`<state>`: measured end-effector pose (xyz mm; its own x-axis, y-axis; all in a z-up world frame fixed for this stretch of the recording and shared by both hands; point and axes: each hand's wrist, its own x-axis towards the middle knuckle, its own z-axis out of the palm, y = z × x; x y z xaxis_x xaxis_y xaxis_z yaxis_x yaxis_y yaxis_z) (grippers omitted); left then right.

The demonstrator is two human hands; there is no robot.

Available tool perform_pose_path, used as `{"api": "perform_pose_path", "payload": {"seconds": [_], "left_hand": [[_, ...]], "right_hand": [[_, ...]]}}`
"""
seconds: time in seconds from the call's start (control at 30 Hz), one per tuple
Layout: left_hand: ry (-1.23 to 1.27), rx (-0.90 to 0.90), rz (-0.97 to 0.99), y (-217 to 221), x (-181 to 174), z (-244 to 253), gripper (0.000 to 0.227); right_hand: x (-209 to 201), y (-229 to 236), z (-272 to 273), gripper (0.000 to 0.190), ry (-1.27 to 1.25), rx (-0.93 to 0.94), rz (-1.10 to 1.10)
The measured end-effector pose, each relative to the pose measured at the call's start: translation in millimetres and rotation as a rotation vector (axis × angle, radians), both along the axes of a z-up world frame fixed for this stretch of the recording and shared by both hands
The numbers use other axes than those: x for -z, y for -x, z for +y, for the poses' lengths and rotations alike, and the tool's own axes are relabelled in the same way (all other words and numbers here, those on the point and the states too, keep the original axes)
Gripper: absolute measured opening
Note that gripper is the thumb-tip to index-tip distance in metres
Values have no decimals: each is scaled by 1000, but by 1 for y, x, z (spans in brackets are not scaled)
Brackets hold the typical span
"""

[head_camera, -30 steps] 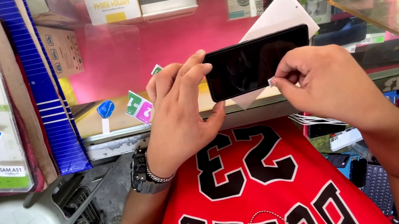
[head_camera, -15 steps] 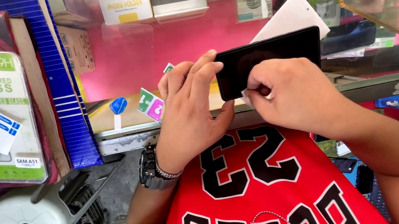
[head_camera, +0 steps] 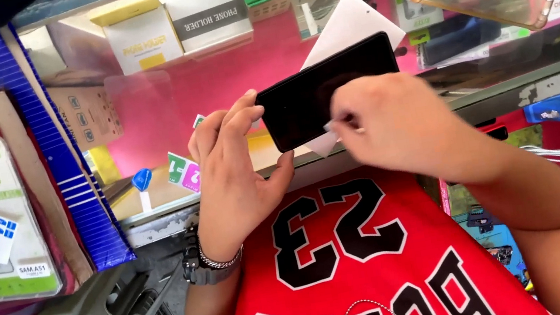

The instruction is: Applying a tempered glass screen protector to a smartphone screen.

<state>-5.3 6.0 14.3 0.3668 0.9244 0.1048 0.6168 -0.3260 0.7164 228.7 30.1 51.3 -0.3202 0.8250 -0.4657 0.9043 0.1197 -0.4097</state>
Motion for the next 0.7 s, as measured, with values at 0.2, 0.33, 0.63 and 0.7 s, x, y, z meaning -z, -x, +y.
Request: {"api": "perform_pose_path", "payload": {"seconds": [0.2,0.33,0.63,0.7], "left_hand": [[15,-13,4,-1,-1,0,57],[39,-6,15,-3,-2,1,56],[26,-4,21,-2,-1,0,57],[30,2,13,0,1,-1,60]], "right_hand": [[-6,-55,2,14,72,261,-100],[-5,-69,1,13,85,310,-102],[8,-52,0,14,21,167,-43],[11,-46,2,10,10,123,-41]]}}
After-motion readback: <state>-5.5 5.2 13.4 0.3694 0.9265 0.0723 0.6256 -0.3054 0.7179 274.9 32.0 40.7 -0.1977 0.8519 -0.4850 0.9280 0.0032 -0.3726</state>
